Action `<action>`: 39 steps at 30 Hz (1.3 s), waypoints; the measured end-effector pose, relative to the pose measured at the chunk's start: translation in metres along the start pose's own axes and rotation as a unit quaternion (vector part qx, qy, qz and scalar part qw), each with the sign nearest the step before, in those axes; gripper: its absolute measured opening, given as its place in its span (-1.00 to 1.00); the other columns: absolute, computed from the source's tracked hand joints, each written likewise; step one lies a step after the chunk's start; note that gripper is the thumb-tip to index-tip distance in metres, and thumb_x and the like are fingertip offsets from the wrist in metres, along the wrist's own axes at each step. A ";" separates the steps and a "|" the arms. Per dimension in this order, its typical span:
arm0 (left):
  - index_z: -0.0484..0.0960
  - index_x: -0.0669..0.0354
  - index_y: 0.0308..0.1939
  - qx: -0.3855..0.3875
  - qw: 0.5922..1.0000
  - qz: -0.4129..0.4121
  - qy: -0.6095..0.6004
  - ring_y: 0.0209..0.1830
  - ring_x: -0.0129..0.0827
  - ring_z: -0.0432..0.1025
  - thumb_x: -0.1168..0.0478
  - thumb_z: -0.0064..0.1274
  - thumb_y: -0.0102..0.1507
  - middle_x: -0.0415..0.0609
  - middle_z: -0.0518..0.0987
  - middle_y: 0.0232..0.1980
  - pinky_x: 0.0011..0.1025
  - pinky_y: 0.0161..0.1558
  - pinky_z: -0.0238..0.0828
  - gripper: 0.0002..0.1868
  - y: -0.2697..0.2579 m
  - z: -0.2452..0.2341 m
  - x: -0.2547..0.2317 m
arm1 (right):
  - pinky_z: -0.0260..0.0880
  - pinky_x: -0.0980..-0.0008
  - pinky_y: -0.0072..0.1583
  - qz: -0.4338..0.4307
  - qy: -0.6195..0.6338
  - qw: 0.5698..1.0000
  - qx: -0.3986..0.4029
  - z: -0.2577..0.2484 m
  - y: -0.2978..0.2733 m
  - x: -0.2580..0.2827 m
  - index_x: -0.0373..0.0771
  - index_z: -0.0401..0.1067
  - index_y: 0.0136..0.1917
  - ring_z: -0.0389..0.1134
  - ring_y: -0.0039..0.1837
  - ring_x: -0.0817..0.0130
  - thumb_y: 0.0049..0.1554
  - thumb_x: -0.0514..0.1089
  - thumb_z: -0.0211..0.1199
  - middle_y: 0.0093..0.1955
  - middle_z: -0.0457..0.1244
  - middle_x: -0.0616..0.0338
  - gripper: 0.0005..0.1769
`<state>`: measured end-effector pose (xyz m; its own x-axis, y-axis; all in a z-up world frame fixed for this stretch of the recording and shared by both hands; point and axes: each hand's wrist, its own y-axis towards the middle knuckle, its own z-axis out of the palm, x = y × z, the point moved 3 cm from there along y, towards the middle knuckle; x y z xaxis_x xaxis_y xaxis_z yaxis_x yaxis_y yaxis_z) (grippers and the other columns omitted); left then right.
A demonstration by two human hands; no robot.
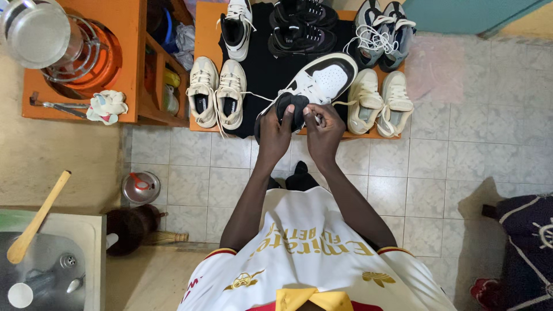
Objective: The person removes the laces from a black and white sneaker, then threads the laces through the eyelets and ties them. The shoe is held in both hands throughout the process.
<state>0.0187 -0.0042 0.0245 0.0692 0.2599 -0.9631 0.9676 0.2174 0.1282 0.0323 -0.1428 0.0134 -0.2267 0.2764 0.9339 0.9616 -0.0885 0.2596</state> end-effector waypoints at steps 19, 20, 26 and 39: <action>0.51 0.42 0.03 -0.030 0.996 0.085 0.025 -0.36 0.03 0.58 0.19 -0.11 0.47 0.25 0.61 -0.28 -0.20 -0.33 0.48 -0.72 -0.014 0.014 0.001 | 0.03 0.55 -0.28 0.372 0.440 0.810 0.108 -0.009 0.011 -0.027 -0.19 0.39 -0.10 0.03 -0.40 0.62 0.21 -0.08 0.35 -0.29 0.12 0.39 -0.80; 0.53 0.40 0.01 -0.032 0.997 0.074 0.019 -0.36 0.01 0.58 0.18 -0.09 0.48 0.24 0.62 -0.29 -0.20 -0.31 0.48 -0.72 -0.014 0.014 0.001 | 0.03 0.55 -0.28 0.370 0.436 0.815 0.099 -0.008 0.012 -0.029 -0.20 0.40 -0.09 0.03 -0.40 0.63 0.21 -0.08 0.35 -0.30 0.11 0.40 -0.80; 0.64 0.35 -0.06 -0.047 0.998 0.039 0.011 -0.39 -0.14 0.62 0.14 0.00 0.41 0.17 0.68 -0.32 -0.28 -0.31 0.50 -0.71 -0.012 0.011 -0.010 | 0.03 0.56 -0.26 0.378 0.449 0.807 0.067 -0.005 0.007 -0.039 -0.17 0.38 -0.07 0.02 -0.41 0.63 0.23 -0.07 0.32 -0.30 0.11 0.41 -0.81; 0.70 0.32 -0.05 -0.059 0.960 0.223 0.160 -0.07 -0.05 0.49 0.25 0.22 0.29 0.14 0.62 -0.10 -0.16 -0.04 0.42 -0.78 -0.004 -0.030 -0.078 | 0.01 0.56 -0.33 0.277 0.330 0.901 0.052 -0.020 0.008 -0.020 -0.30 0.49 -0.02 0.01 -0.41 0.66 0.29 -0.06 0.31 -0.40 0.13 0.45 -0.77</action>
<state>0.0024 0.0023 0.1064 0.3734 0.6229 -0.6875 0.8241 0.1176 0.5541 0.0421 -0.1680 0.0014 0.2825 -0.4152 0.8648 0.9572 0.0623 -0.2827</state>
